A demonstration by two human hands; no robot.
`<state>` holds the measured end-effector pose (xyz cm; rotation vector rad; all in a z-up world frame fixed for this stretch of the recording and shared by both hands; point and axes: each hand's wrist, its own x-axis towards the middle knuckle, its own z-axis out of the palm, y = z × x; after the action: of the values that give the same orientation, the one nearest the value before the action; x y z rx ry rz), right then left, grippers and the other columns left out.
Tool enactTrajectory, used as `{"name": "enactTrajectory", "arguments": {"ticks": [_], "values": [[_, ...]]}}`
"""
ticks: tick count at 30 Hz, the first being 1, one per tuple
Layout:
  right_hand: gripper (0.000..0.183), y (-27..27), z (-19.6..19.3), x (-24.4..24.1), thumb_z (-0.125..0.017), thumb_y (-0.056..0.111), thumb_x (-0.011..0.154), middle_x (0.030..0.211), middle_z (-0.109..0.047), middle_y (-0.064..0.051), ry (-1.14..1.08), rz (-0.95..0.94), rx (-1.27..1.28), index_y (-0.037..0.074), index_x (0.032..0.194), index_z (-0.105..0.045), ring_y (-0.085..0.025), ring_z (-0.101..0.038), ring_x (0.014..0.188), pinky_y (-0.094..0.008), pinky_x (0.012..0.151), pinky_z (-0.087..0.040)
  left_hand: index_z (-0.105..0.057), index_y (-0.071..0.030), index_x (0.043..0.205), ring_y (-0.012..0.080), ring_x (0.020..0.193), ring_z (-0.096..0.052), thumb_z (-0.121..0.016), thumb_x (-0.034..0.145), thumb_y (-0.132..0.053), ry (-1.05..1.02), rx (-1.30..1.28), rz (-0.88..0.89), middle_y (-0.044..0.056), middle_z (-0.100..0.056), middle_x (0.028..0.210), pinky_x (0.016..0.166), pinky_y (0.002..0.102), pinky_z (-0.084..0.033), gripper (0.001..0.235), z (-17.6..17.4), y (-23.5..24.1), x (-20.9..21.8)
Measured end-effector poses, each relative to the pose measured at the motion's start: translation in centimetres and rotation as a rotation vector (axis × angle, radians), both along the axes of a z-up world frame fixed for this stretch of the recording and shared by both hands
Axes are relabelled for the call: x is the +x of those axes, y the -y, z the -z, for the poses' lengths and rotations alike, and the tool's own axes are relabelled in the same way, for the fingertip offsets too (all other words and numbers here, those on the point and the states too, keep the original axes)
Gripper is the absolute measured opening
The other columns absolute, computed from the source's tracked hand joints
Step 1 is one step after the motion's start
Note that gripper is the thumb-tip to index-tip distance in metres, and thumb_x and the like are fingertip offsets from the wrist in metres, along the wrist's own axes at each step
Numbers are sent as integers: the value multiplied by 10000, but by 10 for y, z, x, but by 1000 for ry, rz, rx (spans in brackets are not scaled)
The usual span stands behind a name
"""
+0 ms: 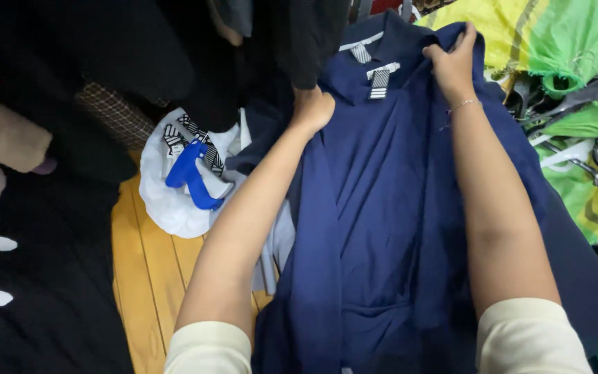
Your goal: The person lays out a dark blue polo shirt on a wooden surface and uses a blue hot glue gun to attach a small striped fabric label to the inside of the collar. They press the label into place and then fold the shirt. The person repeats this process with a second dark blue shirt.
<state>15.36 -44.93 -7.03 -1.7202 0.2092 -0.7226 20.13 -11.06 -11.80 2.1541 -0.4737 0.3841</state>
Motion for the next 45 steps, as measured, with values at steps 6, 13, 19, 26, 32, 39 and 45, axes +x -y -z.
{"name": "enactTrajectory", "arguments": {"ticks": [6,13,19,26,32,39,45], "values": [[979,22,2,44,-784,-53,941,1729,-109,-175,321,-76,108,166,1615,-109,-204,-359,1588,-300,1206,-496,-693,-95,731,439,969,-653,-517,716,-63,142,-20,-55,207,-717,895,979,439,-488,180,-1,-5,54],[978,6,-12,54,-727,-53,988,1787,-97,-35,362,-104,180,211,1657,-63,-100,-425,1550,-236,1096,-569,-697,-112,743,410,931,-657,-543,732,-63,283,88,-117,179,-708,871,926,430,-499,162,-17,-8,58],[985,14,22,63,-824,138,973,1668,-242,-183,51,-2,-13,89,1575,-47,-186,-374,1513,-267,1231,-308,-700,-129,755,382,893,-661,-569,748,-62,402,210,-162,151,-700,848,872,421,-510,147,-14,-10,66],[553,-16,-31,64,-522,15,1098,1563,-248,-187,301,-178,-294,50,1515,-161,-258,-239,1457,-360,1224,-172,-704,-151,770,346,845,-666,-602,768,-62,580,335,-232,116,-689,819,805,410,-524,135,-29,-28,48],[508,-6,-13,34,-477,422,1097,1345,-552,-40,-212,-52,-317,196,1532,-343,-158,-514,1201,-277,949,-433,-708,-168,782,318,806,-669,-628,783,-62,741,419,-264,89,-681,795,752,401,-535,133,-44,-41,9],[135,93,-41,-75,-708,155,979,916,-726,40,-257,188,-184,195,1094,-764,-21,-715,806,-191,582,-606,-712,-189,797,283,758,-674,-661,803,-62,928,511,-279,54,-670,766,684,390,-548,138,-72,-25,-41],[140,159,13,-199,-653,52,962,841,-635,-49,-992,-197,-63,124,1082,-669,-152,-579,672,-317,606,-527,-713,-204,1095,315,779,-693,-559,821,-189,490,289,259,76,-713,921,761,485,-483,315,-88,59,-126]]}}
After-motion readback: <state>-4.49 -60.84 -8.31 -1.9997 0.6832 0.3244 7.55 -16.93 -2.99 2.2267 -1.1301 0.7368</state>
